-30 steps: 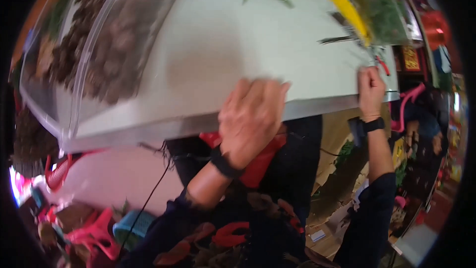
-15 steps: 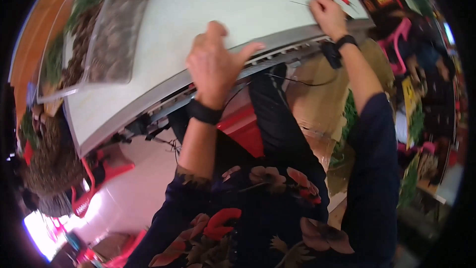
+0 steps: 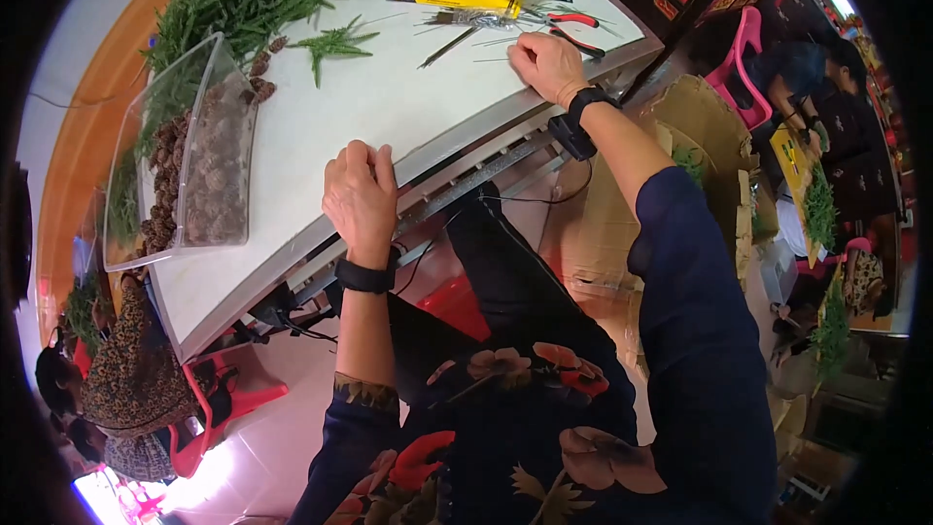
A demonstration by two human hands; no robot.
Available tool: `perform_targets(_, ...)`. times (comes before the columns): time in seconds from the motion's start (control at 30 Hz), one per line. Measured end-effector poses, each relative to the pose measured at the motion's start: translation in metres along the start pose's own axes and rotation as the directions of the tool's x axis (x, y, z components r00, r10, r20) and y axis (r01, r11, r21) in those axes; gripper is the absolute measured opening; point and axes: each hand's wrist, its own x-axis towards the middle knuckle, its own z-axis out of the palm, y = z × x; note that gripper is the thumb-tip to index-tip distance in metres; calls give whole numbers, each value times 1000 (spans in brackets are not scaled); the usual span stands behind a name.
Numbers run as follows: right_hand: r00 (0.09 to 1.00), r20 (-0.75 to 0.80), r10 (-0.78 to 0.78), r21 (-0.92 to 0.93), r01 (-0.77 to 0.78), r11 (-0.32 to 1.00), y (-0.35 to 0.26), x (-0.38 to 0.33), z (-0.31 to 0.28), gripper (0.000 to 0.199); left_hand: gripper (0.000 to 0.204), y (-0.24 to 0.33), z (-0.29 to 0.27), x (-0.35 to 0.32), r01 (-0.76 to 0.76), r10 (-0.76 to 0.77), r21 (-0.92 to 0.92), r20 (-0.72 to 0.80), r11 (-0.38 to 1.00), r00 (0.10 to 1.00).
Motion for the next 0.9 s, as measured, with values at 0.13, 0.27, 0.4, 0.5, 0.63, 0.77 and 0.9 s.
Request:
perform_targets(0.13,1000,-28,-3,-14,2,1000,4,0,2,23,17,8,-15,9,-10,8,28,93,1000,996)
perform_targets(0.27,998,-59,-7,-17,6,1000,15,-1,-1,23,15,23,-32,54,4,-16,48,245,999,969)
perform_targets(0.4,997,-76,-5,16,7,1000,11,-5,0,22,19,14,-13,140,-99,73,172,151,980,986)
perform_targets(0.5,995,-93,-19,63,25,998,5,-3,2,21,19,-21,23,197,-153,99,285,194,946,976)
perform_targets(0.63,996,-90,-23,104,33,994,-1,1,0,20,19,-101,74,232,-373,252,401,323,837,912)
perform_targets(0.77,992,-122,-32,123,47,991,3,0,-1,19,19,-113,83,237,-315,156,240,511,918,845)
perform_targets(0.9,993,-112,-25,101,36,994,7,1,-3,18,23,-94,72,229,-304,167,270,432,913,886)
